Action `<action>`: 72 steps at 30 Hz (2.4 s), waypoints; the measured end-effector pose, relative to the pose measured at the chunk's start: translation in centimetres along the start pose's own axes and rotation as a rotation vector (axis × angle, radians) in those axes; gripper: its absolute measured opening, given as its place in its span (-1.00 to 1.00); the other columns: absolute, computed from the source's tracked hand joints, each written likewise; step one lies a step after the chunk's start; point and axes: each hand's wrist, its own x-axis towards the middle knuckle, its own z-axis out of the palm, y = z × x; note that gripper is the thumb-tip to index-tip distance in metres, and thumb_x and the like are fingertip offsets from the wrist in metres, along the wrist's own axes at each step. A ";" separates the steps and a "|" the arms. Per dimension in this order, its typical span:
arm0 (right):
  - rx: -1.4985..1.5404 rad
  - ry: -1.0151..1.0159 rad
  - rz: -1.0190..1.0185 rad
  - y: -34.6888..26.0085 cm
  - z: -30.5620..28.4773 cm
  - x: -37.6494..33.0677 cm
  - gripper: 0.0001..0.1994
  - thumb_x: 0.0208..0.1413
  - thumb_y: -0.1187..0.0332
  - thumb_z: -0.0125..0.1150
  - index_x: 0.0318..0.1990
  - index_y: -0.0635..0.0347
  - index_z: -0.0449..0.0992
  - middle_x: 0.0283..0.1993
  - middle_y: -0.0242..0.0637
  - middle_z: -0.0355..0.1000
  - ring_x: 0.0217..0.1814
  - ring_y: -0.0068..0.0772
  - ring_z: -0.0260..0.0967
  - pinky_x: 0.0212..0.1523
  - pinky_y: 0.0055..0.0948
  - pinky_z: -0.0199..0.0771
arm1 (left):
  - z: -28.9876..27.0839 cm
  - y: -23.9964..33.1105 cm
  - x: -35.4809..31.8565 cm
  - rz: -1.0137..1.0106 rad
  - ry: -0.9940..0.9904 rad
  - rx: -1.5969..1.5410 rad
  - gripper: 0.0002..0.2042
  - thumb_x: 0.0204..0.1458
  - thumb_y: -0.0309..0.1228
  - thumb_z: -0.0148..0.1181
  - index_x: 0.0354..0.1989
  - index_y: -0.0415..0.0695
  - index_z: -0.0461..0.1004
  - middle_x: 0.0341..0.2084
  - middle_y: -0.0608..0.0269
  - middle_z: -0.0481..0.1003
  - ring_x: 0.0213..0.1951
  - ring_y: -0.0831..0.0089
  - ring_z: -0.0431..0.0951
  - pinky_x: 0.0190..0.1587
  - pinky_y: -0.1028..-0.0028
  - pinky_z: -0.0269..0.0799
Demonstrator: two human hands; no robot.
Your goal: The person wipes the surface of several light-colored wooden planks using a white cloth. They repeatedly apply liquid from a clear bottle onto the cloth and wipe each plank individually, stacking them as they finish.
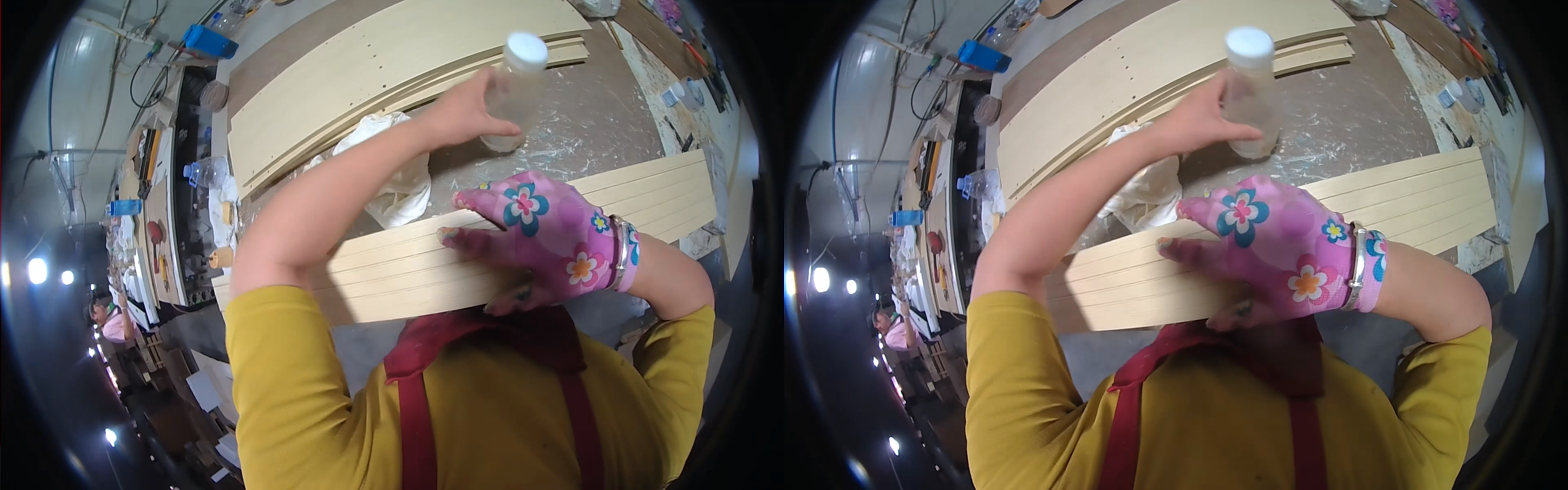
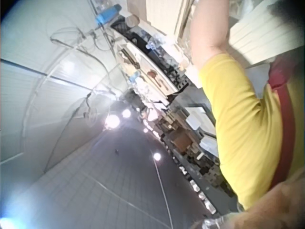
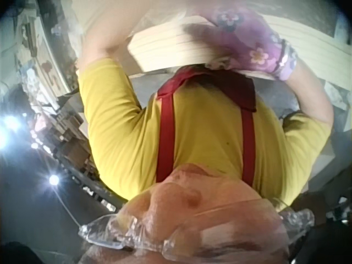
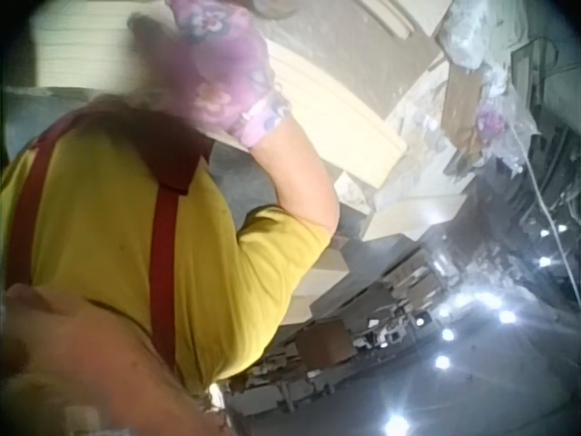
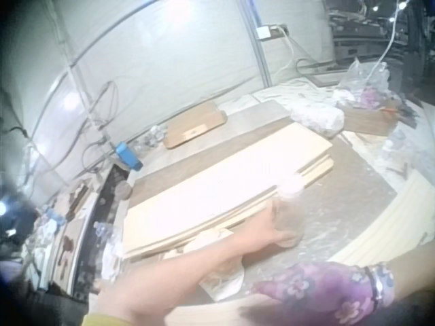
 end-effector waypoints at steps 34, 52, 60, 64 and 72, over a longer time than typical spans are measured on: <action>-0.109 -0.102 0.128 -1.9 -1.0 0.6 -0.21 -0.17 -0.14 0.39 0.27 -0.07 0.35 0.26 0.05 0.29 0.16 0.08 0.36 0.15 -0.09 0.35 | -12.3 2.2 -19.8 -0.301 -0.107 1.569 -0.67 -0.10 -0.52 0.23 -0.10 0.04 0.46 -0.34 0.27 0.51 -0.18 0.29 0.55 -0.13 0.28 0.40; -0.079 -0.041 0.066 -1.0 -0.8 -0.2 -0.18 -0.16 -0.18 0.39 0.27 -0.02 0.34 0.23 0.01 0.31 0.18 -0.01 0.36 0.14 -0.14 0.34 | -12.9 3.6 -18.7 -0.367 -0.170 1.582 -0.68 -0.14 -0.51 0.27 -0.15 0.00 0.45 -0.32 0.24 0.51 -0.14 0.27 0.55 -0.11 0.28 0.40; -0.032 -0.076 0.087 -0.8 -0.9 -0.3 -0.17 -0.14 -0.19 0.37 0.29 -0.03 0.32 0.28 0.00 0.26 0.25 -0.02 0.31 0.20 -0.13 0.27 | -12.6 3.9 -18.5 -0.367 -0.247 1.557 -0.72 -0.11 -0.50 0.27 -0.17 -0.03 0.45 -0.34 0.24 0.52 -0.17 0.24 0.55 -0.14 0.24 0.42; -0.075 0.001 0.044 -0.6 -0.4 -0.5 -0.17 -0.17 -0.22 0.37 0.26 -0.03 0.35 0.25 0.00 0.26 0.11 0.00 0.37 0.07 -0.12 0.36 | -13.1 3.1 -17.8 -0.350 -0.219 1.604 -0.72 -0.10 -0.47 0.30 -0.17 -0.03 0.44 -0.34 0.23 0.52 -0.17 0.23 0.56 -0.14 0.23 0.42; -0.042 -0.028 0.071 -0.7 -0.5 -0.5 -0.19 -0.08 -0.25 0.29 0.29 0.00 0.33 0.26 0.04 0.26 0.23 0.03 0.33 0.18 -0.10 0.31 | -13.0 2.2 -18.2 -0.469 -0.208 1.303 -0.58 -0.17 -0.28 0.42 -0.11 -0.10 0.46 -0.27 0.11 0.54 -0.15 0.11 0.56 -0.09 0.20 0.45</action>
